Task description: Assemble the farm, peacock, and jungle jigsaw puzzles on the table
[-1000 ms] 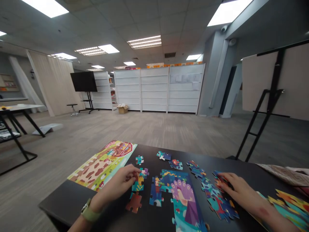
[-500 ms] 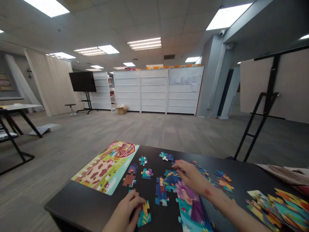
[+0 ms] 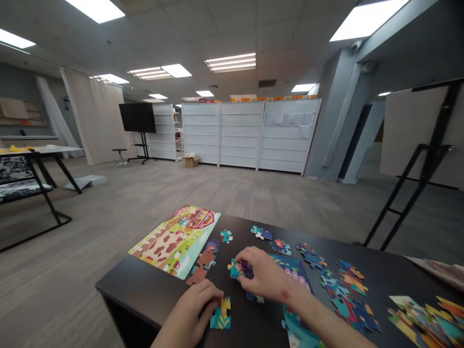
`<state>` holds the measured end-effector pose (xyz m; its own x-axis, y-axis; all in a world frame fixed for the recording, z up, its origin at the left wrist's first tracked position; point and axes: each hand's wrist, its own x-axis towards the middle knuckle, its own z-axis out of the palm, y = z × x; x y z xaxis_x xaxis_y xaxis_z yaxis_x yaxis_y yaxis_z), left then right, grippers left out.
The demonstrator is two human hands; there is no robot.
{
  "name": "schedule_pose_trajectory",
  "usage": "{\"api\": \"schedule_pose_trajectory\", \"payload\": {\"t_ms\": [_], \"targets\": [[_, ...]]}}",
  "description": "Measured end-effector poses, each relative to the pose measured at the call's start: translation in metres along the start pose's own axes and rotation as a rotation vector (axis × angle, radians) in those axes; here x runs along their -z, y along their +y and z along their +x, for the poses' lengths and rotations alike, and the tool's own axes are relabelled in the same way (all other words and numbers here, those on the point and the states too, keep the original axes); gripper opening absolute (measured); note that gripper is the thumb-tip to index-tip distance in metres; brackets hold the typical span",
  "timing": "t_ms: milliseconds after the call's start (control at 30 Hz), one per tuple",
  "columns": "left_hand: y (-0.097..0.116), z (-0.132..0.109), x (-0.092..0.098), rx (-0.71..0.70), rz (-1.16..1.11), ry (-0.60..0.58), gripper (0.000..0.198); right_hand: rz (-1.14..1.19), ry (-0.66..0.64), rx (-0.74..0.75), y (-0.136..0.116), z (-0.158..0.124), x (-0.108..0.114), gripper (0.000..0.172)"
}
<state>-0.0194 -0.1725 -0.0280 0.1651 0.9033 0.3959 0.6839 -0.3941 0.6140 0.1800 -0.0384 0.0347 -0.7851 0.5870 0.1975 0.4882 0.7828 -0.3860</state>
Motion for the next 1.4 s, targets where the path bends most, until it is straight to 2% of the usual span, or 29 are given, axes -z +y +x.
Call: {"api": "schedule_pose_trajectory", "payload": {"t_ms": [67, 133, 200, 300, 433, 633, 767, 900, 1100, 1300, 1400], "targets": [[0.011, 0.001, 0.000, 0.033, 0.012, -0.030, 0.021, 0.067, -0.032, 0.010, -0.012, -0.035, 0.002, 0.021], [0.022, 0.001, 0.001, 0.023, 0.032, -0.063, 0.023, 0.096, -0.040, 0.004, -0.019, -0.068, -0.004, 0.027], [0.029, 0.000, 0.002, -0.012, 0.064, -0.107, 0.021, 0.047, -0.018, 0.012, -0.019, -0.093, -0.020, 0.034], [0.035, -0.004, 0.003, -0.070, 0.089, -0.165, 0.028, -0.038, 0.082, 0.062, -0.012, -0.111, -0.050, 0.039], [0.035, -0.006, 0.003, -0.112, 0.039, -0.212, 0.035, -0.046, 0.241, 0.103, -0.011, -0.114, -0.073, 0.036], [0.037, -0.003, 0.007, -0.129, 0.058, -0.288, 0.033, -0.047, 0.323, 0.098, -0.018, -0.113, -0.073, 0.038], [0.039, -0.002, 0.012, -0.142, 0.053, -0.341, 0.042, -0.043, 0.326, 0.089, -0.019, -0.114, -0.073, 0.038], [0.042, -0.001, 0.016, -0.156, 0.004, -0.341, 0.052, -0.035, 0.328, 0.045, -0.024, -0.114, -0.073, 0.039], [0.043, -0.001, 0.018, -0.178, -0.014, -0.309, 0.050, -0.073, 0.311, 0.048, -0.023, -0.115, -0.074, 0.039], [0.043, -0.003, 0.013, -0.209, 0.030, -0.223, 0.047, -0.194, 0.271, 0.088, -0.015, -0.118, -0.091, 0.029], [0.043, -0.005, 0.011, -0.220, 0.091, -0.218, 0.048, -0.215, 0.271, 0.063, -0.015, -0.118, -0.097, 0.030]]}}
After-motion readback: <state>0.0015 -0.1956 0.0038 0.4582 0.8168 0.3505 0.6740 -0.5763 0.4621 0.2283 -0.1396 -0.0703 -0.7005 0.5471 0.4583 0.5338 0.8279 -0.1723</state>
